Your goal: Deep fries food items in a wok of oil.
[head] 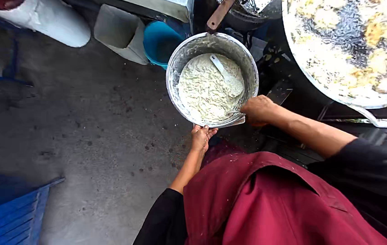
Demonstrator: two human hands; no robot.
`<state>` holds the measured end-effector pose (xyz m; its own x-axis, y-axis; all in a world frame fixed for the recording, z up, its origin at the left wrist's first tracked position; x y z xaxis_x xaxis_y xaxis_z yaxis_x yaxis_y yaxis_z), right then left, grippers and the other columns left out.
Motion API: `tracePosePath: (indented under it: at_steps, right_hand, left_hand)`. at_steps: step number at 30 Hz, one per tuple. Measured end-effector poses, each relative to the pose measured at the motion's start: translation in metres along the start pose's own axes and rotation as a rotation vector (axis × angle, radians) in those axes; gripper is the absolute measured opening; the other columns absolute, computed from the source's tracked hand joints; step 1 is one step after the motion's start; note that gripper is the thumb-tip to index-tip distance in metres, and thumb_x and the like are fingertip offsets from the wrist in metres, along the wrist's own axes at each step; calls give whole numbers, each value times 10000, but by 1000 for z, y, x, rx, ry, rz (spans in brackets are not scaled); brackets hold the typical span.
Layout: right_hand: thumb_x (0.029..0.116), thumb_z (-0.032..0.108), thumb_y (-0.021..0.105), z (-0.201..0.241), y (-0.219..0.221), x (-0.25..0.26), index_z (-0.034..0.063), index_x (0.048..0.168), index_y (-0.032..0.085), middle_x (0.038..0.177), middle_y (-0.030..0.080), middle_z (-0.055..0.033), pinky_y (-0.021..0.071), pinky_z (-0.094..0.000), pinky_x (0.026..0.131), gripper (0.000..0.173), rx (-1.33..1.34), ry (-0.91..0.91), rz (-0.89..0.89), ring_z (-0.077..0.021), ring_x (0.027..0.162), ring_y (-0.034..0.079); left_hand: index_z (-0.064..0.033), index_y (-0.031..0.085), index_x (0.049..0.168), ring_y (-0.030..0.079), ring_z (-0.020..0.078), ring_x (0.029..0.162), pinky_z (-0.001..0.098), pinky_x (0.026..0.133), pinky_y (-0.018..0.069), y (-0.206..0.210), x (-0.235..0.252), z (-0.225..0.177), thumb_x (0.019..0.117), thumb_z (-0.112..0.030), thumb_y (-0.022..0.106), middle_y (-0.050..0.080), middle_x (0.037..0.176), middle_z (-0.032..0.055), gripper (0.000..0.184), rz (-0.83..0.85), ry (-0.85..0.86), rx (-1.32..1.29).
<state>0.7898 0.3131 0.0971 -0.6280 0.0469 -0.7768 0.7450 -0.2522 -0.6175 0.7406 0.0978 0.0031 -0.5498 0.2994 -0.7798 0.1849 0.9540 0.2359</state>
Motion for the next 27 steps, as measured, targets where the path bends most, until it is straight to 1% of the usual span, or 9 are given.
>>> tracePosePath:
  at_steps: [3, 8, 12, 15, 19, 21, 24, 26, 27]
  right_hand:
    - [943, 46, 635, -5, -16, -9, 57, 1116, 742, 989, 710, -246, 506, -668, 769, 204, -70, 1, -67, -482, 977, 680]
    - [935, 32, 650, 13, -2, 6, -8, 1069, 713, 992, 697, -262, 504, -675, 796, 153, -96, -61, 10, -491, 988, 672]
    - [942, 36, 627, -14, -13, -12, 51, 1124, 747, 981, 713, -266, 499, -693, 771, 218, -9, 58, -72, -507, 972, 680]
    - [939, 54, 621, -13, 4, 0, 17, 1096, 729, 1022, 706, -286, 496, -711, 794, 194, 49, 142, -70, -519, 1009, 672]
    - [996, 118, 586, -3, 26, 14, 114, 1216, 729, 1158, 715, -214, 501, -677, 896, 263, 214, 70, 8, -445, 1136, 661]
    - [1040, 86, 533, -6, 37, 20, 103, 1284, 727, 1231, 714, -205, 481, -661, 1004, 313, 406, -31, -40, -420, 1197, 652]
    - [1055, 20, 491, -1, 51, 28, -11, 1265, 713, 1252, 708, -224, 461, -546, 1081, 307, 734, -179, -129, -356, 1201, 659]
    - [1052, 14, 482, 8, 53, 33, -28, 1262, 699, 1208, 713, -185, 499, -410, 960, 305, 955, -175, -125, -220, 1061, 663]
    - [1044, 17, 485, 13, 55, 36, -18, 1254, 701, 1102, 715, -140, 501, -342, 829, 303, 1057, -145, -122, -144, 899, 625]
  left_hand:
    - [3, 467, 1235, 711, 185, 718, 319, 702, 619, 0, 1, 0, 1068, 29, 392, 667, 929, 126, 185, 1, -4, -6]
    - [5, 468, 1225, 712, 187, 714, 323, 699, 621, -1, 2, 0, 1066, 26, 405, 668, 931, 130, 172, -2, -12, -1]
    - [-3, 463, 1251, 712, 184, 727, 327, 706, 621, -2, 3, 2, 1067, 26, 400, 665, 957, 124, 197, 14, -17, -6]
    - [-3, 463, 1245, 714, 183, 723, 324, 706, 621, 0, 2, -1, 1066, 28, 396, 668, 951, 128, 193, 4, -18, 5]
    - [16, 454, 1275, 707, 185, 734, 335, 716, 620, 2, 1, -1, 1064, 27, 401, 653, 968, 137, 218, -7, -25, 20]
    - [15, 455, 1275, 708, 183, 738, 332, 718, 620, 2, 2, -1, 1063, 28, 402, 655, 976, 136, 218, -1, -23, 22]
    - [19, 454, 1282, 708, 181, 739, 329, 720, 619, 1, 2, -2, 1059, 35, 403, 655, 977, 138, 229, 12, -19, 22]
    - [24, 450, 1283, 706, 184, 739, 330, 722, 618, 2, 1, -2, 1060, 36, 404, 648, 980, 145, 228, 4, -30, 21]
    - [25, 448, 1287, 705, 187, 743, 333, 726, 618, 2, 1, -2, 1061, 34, 406, 645, 986, 149, 230, 1, -37, 21]
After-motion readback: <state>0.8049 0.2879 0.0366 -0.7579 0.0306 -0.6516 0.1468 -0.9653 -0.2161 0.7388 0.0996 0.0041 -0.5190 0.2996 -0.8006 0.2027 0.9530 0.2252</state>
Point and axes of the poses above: each hand's wrist, its own x-axis towards the middle knuckle, its own y-axis out of the palm, z = x × y, the point moved 1 cm from there along x, towards the middle knuckle
